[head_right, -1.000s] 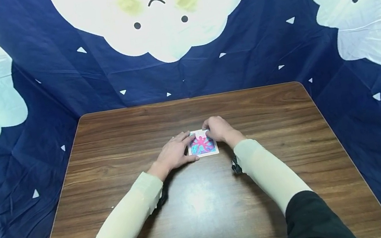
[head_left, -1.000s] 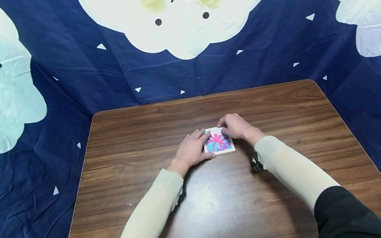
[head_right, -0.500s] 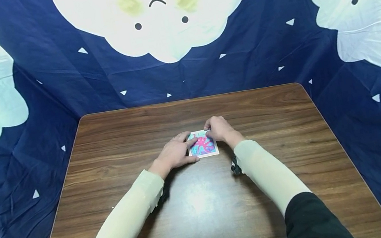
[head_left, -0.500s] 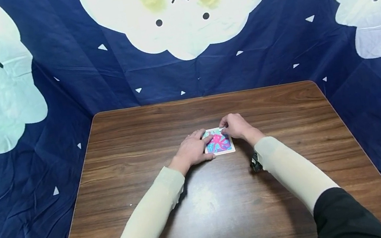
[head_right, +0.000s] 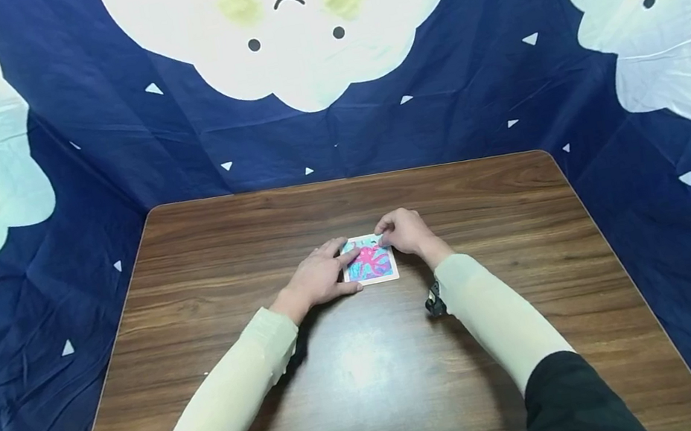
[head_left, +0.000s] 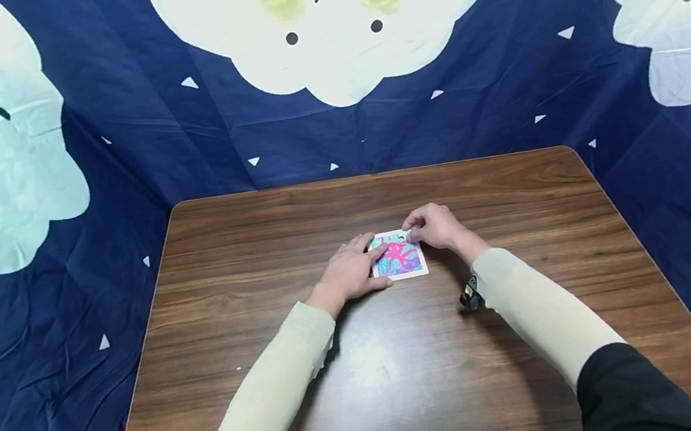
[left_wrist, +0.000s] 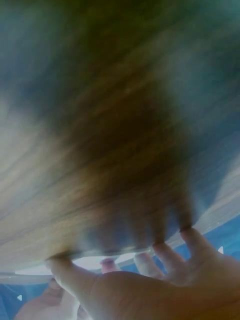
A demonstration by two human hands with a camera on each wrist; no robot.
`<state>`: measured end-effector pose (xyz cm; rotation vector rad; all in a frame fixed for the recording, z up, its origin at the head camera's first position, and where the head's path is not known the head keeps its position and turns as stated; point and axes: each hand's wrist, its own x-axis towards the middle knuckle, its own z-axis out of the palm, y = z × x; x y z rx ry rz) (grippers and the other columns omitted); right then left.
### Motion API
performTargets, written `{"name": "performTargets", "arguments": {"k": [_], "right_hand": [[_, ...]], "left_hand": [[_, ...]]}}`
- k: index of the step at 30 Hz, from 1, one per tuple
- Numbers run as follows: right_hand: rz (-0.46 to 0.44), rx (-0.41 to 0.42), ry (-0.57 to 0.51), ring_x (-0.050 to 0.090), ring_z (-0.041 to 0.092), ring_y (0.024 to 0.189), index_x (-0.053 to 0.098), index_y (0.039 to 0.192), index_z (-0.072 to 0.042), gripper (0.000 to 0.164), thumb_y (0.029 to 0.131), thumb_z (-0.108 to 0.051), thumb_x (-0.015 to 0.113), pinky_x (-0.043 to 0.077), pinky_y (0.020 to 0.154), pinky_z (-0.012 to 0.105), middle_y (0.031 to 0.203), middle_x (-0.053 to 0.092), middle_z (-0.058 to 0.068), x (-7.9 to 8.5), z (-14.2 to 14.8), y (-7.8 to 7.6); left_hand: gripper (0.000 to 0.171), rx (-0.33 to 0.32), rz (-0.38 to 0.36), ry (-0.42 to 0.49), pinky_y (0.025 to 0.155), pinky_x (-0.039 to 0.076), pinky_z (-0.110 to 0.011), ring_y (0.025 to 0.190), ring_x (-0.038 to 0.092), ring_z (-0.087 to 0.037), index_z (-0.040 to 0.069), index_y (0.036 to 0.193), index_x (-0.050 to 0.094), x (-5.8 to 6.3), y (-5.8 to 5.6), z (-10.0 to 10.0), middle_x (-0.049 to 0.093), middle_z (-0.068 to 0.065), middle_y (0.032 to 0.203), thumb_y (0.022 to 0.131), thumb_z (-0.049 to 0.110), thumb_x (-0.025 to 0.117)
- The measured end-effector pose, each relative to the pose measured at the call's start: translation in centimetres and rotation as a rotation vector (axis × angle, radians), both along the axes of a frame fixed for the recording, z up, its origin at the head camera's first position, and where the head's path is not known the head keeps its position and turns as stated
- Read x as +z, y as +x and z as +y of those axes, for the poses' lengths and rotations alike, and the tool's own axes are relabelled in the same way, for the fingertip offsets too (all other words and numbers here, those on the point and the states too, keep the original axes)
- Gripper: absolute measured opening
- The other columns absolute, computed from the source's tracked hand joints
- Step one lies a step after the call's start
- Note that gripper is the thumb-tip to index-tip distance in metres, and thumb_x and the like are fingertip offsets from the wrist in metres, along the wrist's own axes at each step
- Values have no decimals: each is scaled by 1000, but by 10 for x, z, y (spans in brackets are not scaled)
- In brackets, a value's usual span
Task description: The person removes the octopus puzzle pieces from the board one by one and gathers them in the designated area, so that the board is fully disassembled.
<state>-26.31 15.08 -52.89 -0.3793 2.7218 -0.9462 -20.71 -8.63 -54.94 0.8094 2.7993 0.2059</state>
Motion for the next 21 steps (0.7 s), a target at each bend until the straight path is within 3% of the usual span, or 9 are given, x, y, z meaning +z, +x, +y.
{"name": "performTargets", "arguments": {"k": [7, 12, 17, 21], "right_hand": [[34, -64, -52, 68, 14, 77, 79, 100, -12, 13, 87, -15, 79, 50, 72, 30, 86, 77, 2, 1, 7, 2], [9, -94, -67, 69, 18, 75, 78, 99, -11, 13, 88, -17, 80, 50, 63, 28, 86, 76, 4, 10, 23, 4], [-8, -111, -47, 71, 23, 76, 79, 99, -9, 13, 88, -16, 80, 49, 62, 28, 84, 76, 4, 17, 50, 6], [-20, -124, -18, 68, 15, 71, 79, 99, -7, 13, 88, -14, 79, 48, 63, 27, 81, 76, 3, 16, 71, 7]], "left_hand": [[84, 4, -8, -12, 124, 29, -54, 155, 28, -35, 28, 161, 36, 2, 1, -2, 28, -12, 168, 92, 69, 61], [84, 10, -21, 1, 124, 28, -53, 155, 27, -35, 28, 161, 35, 2, 4, -3, 27, -12, 169, 92, 68, 61], [82, 20, -29, 60, 127, 22, -53, 157, 22, -33, 28, 162, 34, -1, 8, -4, 23, -9, 171, 94, 65, 61], [81, 24, -36, 93, 128, 18, -52, 159, 18, -31, 28, 162, 32, -4, 10, -6, 20, -7, 172, 95, 64, 60]]}}
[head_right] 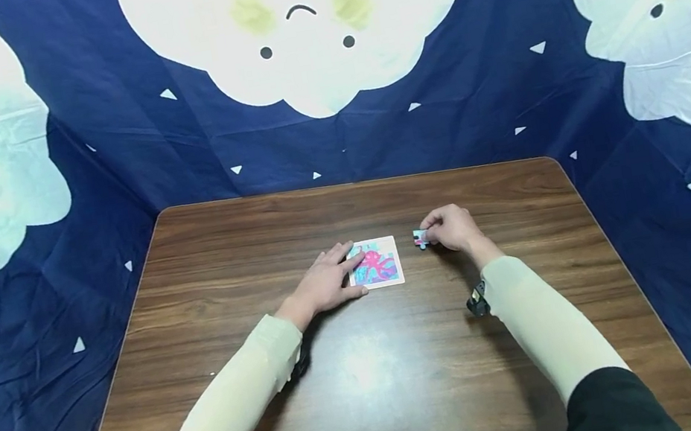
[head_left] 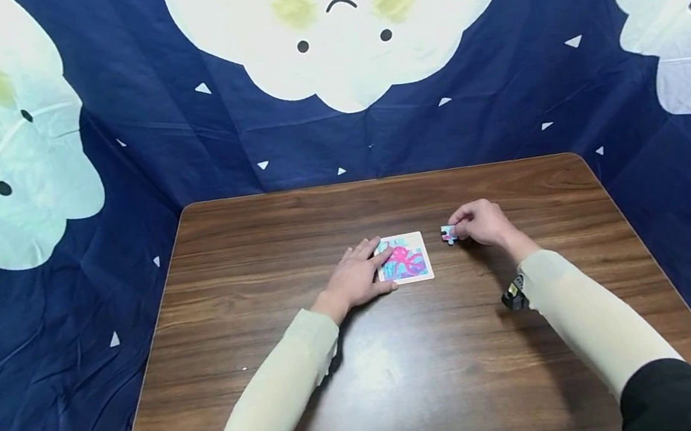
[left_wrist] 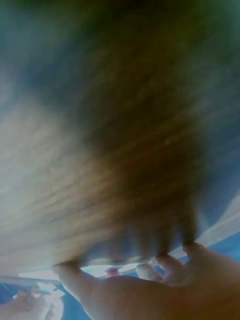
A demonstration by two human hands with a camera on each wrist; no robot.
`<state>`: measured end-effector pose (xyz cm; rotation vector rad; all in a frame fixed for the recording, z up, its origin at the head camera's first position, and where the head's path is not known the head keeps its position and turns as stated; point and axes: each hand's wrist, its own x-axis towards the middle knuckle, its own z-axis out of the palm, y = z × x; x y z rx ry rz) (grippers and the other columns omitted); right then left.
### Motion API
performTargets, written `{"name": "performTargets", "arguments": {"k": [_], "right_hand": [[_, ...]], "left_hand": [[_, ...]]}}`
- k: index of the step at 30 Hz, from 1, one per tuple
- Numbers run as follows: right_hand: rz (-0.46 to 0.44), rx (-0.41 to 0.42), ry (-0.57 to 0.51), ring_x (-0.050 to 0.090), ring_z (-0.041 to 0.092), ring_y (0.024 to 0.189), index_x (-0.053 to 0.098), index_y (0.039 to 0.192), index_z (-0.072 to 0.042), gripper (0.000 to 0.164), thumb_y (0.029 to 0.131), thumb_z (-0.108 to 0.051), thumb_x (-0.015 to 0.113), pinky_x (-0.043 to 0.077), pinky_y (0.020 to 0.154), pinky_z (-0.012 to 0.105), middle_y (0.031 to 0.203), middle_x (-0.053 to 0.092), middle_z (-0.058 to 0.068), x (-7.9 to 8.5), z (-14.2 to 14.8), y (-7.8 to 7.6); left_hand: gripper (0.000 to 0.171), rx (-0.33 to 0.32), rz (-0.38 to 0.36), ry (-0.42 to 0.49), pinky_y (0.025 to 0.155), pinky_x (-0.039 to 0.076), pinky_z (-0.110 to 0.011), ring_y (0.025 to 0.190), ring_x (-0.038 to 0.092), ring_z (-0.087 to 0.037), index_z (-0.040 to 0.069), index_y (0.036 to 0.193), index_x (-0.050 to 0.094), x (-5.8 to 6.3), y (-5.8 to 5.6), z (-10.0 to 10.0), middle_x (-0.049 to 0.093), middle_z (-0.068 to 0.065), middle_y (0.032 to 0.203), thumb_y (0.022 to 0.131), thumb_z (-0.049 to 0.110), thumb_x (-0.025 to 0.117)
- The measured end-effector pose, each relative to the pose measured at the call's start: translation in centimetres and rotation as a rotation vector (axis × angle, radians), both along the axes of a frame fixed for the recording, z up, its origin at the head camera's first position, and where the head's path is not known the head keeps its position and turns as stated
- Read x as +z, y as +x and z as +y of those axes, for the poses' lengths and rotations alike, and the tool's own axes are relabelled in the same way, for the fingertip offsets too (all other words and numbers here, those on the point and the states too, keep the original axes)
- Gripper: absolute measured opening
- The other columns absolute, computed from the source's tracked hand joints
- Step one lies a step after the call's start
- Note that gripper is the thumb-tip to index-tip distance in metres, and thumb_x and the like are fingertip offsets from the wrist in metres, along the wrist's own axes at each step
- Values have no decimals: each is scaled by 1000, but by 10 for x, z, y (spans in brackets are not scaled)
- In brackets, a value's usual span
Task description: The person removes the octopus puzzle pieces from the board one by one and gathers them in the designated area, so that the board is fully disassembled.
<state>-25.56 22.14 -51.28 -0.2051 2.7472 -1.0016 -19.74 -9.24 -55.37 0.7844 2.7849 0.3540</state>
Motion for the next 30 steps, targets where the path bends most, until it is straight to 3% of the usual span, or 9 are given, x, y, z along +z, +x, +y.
{"name": "performTargets", "arguments": {"k": [4, 12, 22, 30], "right_hand": [[-14, -7, 16, 64, 9, 69, 79, 100, -6, 14, 89, -15, 78, 48, 65, 26, 81, 76, 3, -8, 14, 1], [0, -27, 65, 65, 17, 84, 79, 102, -7, 14, 93, -16, 73, 46, 80, 32, 92, 78, 6, -18, 21, 1], [72, 9, 129, 67, 28, 92, 79, 99, -6, 13, 92, -15, 73, 49, 90, 47, 92, 78, 9, -13, 37, -3], [32, -29, 135, 67, 30, 97, 78, 104, -4, 16, 95, -16, 71, 49, 91, 47, 97, 78, 12, -11, 63, 1]], "left_hand": [[82, 11, 5, 4, 128, 17, -52, 159, 18, -31, 28, 162, 33, -1, 1, -1, 20, -7, 172, 95, 65, 60], [81, -11, 5, -6, 128, 18, -53, 159, 18, -33, 27, 163, 31, -2, 1, 1, 19, -9, 172, 96, 64, 58], [81, -11, -31, -22, 128, 20, -52, 159, 18, -32, 28, 162, 32, 4, -1, 0, 18, -7, 172, 95, 63, 61], [81, -9, -45, -13, 128, 19, -51, 159, 18, -33, 27, 162, 33, 9, -1, 1, 18, -8, 172, 95, 62, 62]]}}
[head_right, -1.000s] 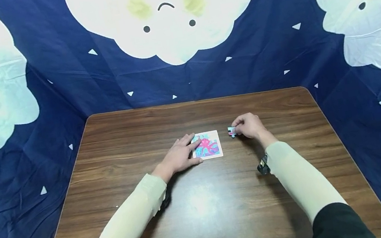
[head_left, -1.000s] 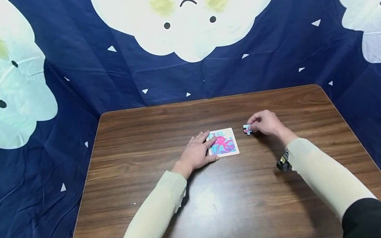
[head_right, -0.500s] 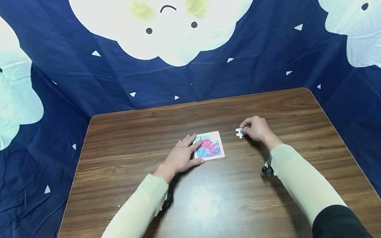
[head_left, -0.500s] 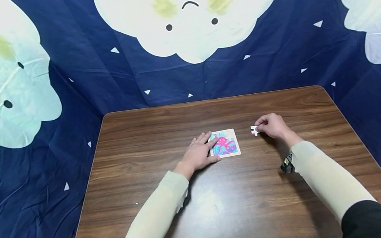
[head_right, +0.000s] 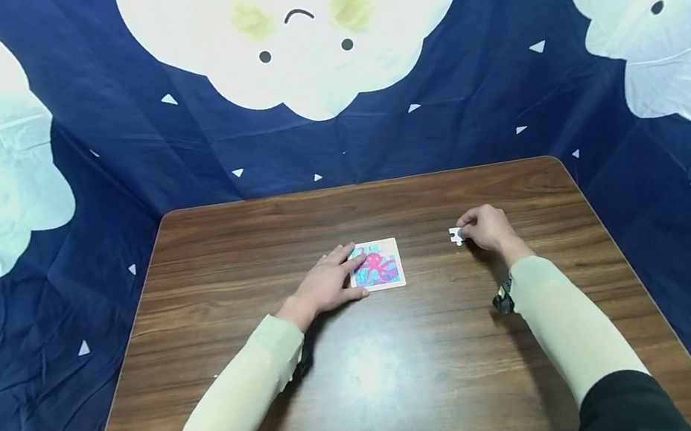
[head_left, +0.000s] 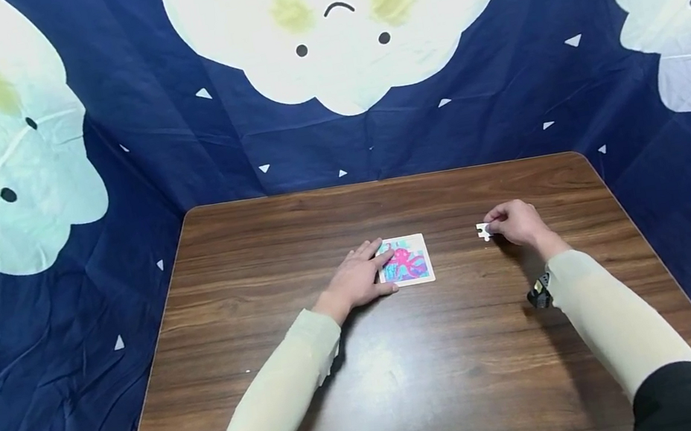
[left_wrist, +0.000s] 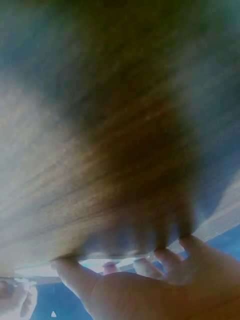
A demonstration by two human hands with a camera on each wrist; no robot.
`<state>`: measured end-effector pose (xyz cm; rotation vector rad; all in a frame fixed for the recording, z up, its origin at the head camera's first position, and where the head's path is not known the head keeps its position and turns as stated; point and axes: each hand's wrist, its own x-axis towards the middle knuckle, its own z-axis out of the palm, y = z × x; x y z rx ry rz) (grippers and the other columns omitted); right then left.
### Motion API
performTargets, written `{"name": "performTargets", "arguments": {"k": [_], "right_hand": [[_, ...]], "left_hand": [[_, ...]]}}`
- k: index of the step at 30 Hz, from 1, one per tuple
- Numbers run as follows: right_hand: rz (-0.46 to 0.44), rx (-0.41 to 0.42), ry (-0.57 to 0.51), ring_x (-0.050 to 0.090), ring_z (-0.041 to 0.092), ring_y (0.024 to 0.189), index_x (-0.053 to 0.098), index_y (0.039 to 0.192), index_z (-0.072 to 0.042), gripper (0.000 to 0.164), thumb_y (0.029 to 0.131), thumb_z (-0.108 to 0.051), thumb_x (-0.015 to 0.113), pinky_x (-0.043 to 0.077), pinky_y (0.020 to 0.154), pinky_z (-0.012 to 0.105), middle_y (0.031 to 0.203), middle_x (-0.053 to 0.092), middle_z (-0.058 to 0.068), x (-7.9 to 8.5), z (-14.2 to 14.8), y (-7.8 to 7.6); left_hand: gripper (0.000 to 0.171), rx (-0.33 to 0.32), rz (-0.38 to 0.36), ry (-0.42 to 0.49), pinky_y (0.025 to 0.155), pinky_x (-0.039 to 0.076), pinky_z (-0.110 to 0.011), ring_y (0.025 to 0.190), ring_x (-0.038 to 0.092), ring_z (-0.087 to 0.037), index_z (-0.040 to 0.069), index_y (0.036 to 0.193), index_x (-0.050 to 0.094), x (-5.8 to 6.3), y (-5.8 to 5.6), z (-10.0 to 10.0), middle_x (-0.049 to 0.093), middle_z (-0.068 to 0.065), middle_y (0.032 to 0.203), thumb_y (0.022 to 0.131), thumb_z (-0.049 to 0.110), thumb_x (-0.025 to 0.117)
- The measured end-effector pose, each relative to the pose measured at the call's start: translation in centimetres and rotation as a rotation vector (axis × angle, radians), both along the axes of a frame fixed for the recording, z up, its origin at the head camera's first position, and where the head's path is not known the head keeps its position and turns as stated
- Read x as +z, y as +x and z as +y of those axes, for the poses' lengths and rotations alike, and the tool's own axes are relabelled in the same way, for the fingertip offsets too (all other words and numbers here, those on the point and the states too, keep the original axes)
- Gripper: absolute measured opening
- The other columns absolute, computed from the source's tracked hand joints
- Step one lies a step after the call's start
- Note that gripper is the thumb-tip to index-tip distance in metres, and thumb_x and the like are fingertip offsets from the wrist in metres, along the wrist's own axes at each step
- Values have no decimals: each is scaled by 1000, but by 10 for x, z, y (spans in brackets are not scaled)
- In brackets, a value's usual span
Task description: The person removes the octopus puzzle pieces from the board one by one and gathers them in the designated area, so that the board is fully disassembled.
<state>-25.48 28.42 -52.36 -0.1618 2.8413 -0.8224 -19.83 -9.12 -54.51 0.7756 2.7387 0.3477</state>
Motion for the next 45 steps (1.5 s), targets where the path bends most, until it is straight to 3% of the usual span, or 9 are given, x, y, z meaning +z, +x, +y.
{"name": "performTargets", "arguments": {"k": [19, 32, 36, 39, 45], "right_hand": [[-32, -37, 18, 65, 35, 105, 76, 108, -4, 21, 99, -18, 65, 49, 96, 53, 104, 76, 15, -4, 10, 3], [-61, -24, 6, 64, 35, 106, 73, 113, -3, 23, 101, -21, 63, 49, 94, 52, 111, 74, 18, -3, 13, 5], [-81, -24, 14, 63, 33, 102, 71, 114, -3, 25, 102, -22, 62, 49, 88, 46, 111, 73, 18, -1, 13, 5], [-66, 4, 59, 64, 31, 97, 71, 111, -3, 24, 100, -23, 64, 49, 82, 43, 106, 73, 16, 3, 9, 6], [52, 78, 118, 69, 30, 91, 72, 110, -5, 23, 96, -23, 68, 53, 81, 48, 97, 76, 12, 15, -22, 10]], "left_hand": [[81, 6, 13, -1, 128, 19, -48, 158, 20, -31, 29, 161, 35, -4, -2, -3, 20, -6, 172, 94, 63, 63], [81, 9, 15, -26, 128, 18, -48, 159, 17, -28, 30, 162, 33, -5, -1, -1, 18, -4, 173, 94, 64, 61], [80, 3, 20, -14, 128, 19, -49, 159, 18, -30, 28, 162, 33, -5, -1, 0, 19, -5, 172, 95, 63, 61], [80, -7, 23, -12, 128, 19, -51, 159, 18, -31, 27, 162, 33, -5, 0, 1, 18, -7, 172, 96, 62, 60], [79, -10, 38, -26, 127, 20, -51, 159, 19, -30, 28, 162, 33, -6, 0, -1, 19, -8, 172, 96, 63, 59]]}}
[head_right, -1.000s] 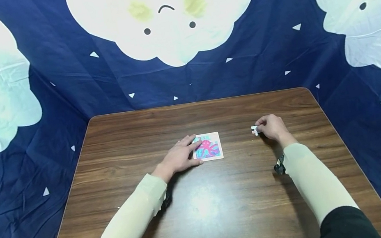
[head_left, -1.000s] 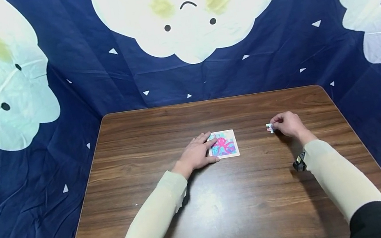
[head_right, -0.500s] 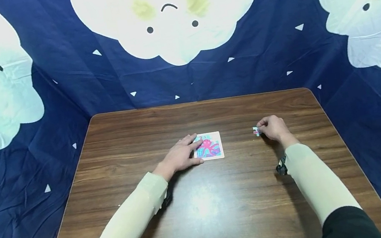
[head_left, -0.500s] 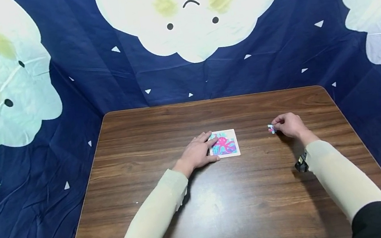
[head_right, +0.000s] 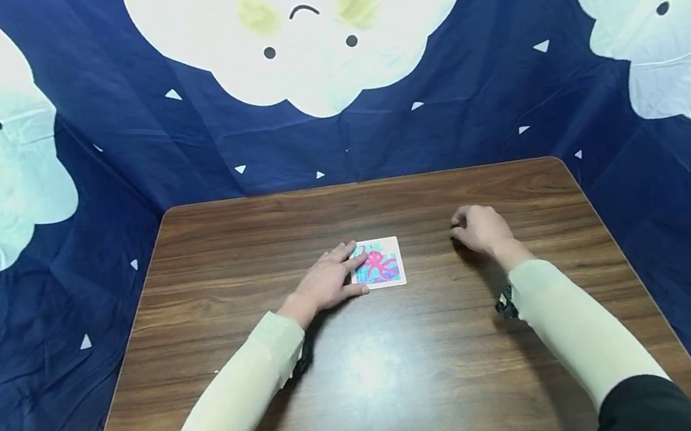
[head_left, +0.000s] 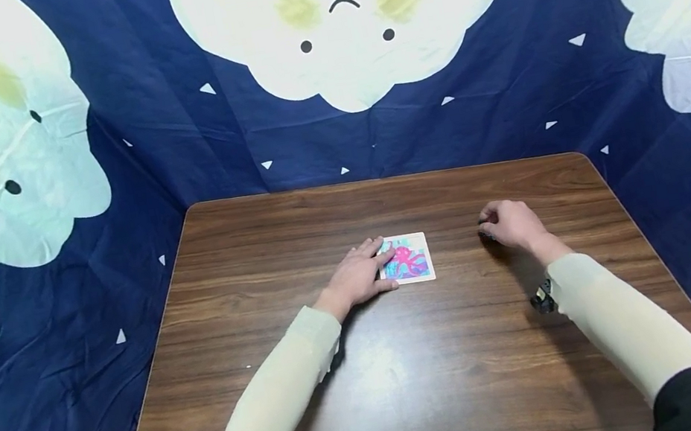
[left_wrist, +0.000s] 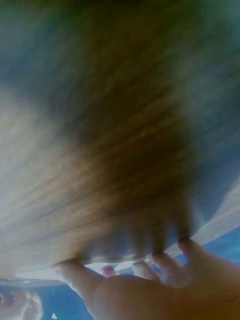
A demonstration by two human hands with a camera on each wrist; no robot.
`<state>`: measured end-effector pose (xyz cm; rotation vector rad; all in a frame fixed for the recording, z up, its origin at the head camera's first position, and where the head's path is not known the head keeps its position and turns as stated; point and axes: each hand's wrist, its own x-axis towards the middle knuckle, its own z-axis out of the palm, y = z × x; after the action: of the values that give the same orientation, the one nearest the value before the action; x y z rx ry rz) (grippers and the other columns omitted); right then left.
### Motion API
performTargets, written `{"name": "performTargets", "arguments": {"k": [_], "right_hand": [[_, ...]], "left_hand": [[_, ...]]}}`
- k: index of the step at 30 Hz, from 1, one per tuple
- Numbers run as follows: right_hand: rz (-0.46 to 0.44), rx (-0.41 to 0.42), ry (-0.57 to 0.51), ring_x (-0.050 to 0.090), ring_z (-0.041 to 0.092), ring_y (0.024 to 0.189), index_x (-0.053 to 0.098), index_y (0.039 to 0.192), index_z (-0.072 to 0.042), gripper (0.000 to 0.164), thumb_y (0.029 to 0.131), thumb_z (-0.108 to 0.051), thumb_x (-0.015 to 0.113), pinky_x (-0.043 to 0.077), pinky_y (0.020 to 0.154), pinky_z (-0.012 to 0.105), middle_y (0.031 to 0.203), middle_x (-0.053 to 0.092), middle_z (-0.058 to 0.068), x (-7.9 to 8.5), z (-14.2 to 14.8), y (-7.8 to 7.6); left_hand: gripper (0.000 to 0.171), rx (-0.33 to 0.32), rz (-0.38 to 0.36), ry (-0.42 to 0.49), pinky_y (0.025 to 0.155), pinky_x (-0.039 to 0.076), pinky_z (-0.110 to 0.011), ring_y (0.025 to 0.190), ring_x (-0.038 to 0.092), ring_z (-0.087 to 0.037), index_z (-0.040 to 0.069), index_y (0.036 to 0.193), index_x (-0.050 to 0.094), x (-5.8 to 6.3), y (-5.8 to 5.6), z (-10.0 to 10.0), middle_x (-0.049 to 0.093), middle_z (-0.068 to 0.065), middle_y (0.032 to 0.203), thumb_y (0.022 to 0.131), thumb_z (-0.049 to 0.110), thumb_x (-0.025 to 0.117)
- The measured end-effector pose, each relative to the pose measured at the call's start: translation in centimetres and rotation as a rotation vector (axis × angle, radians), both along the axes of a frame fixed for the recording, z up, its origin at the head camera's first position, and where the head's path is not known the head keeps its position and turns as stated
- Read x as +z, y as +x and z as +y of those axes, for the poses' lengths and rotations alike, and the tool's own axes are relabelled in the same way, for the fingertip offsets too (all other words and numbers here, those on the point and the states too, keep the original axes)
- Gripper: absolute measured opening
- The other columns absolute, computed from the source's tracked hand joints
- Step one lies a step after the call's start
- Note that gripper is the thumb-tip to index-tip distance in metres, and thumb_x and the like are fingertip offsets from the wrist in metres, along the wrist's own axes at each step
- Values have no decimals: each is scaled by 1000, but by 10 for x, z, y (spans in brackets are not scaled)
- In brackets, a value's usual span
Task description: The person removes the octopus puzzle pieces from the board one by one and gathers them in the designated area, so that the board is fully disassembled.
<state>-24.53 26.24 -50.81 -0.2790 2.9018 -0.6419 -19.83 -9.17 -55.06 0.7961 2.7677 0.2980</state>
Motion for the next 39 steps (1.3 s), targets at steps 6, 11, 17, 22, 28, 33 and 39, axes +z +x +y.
{"name": "performTargets", "arguments": {"k": [6, 11, 17, 22, 28, 33, 39], "right_hand": [[40, 109, -129, 66, 18, 77, 76, 105, -10, 16, 93, -20, 73, 52, 79, 40, 82, 74, 0, 4, -53, 4], [-4, 164, -197, 66, 17, 81, 78, 106, -10, 17, 93, -21, 73, 54, 84, 41, 87, 74, 0, -2, -95, 7], [-67, 129, -186, 69, 20, 91, 76, 112, -8, 24, 92, -22, 72, 55, 89, 41, 96, 77, 3, -14, -124, 8], [-71, 76, -143, 69, 20, 91, 76, 112, -7, 28, 90, -24, 75, 55, 90, 42, 94, 77, 3, -19, -131, 9], [-62, 54, -86, 69, 22, 93, 76, 115, -7, 36, 88, -31, 79, 55, 88, 42, 95, 76, 4, -16, -137, 8], [-40, 54, -36, 71, 27, 101, 77, 113, -7, 35, 89, -33, 78, 56, 92, 46, 102, 78, 7, -15, -140, 7], [-51, 70, -8, 71, 28, 100, 76, 111, -6, 35, 89, -34, 76, 56, 91, 46, 104, 77, 8, -19, -142, 8]], "left_hand": [[79, -2, 13, 9, 127, 21, -50, 158, 21, -31, 28, 161, 36, 0, -2, -1, 21, -8, 171, 95, 64, 61], [80, 5, 14, 33, 127, 23, -50, 157, 23, -32, 25, 160, 40, 0, -1, -3, 24, -10, 170, 94, 63, 63], [77, 19, 60, 43, 125, 28, -50, 154, 32, -33, 21, 154, 50, 1, 3, -3, 34, -12, 166, 92, 62, 66], [73, 42, 129, -2, 122, 33, -52, 150, 39, -32, 23, 150, 55, 0, 10, -2, 41, -13, 162, 92, 66, 64], [69, 46, 149, 11, 119, 38, -52, 149, 41, -33, 21, 149, 56, -2, 14, -2, 42, -16, 161, 94, 62, 64], [69, 22, 78, 28, 121, 35, -52, 153, 34, -31, 23, 154, 50, 0, 11, -7, 35, -12, 166, 95, 56, 64], [67, 12, 100, 53, 122, 35, -47, 151, 38, -32, 20, 150, 55, -1, 10, -9, 41, -13, 162, 93, 54, 69]]}}
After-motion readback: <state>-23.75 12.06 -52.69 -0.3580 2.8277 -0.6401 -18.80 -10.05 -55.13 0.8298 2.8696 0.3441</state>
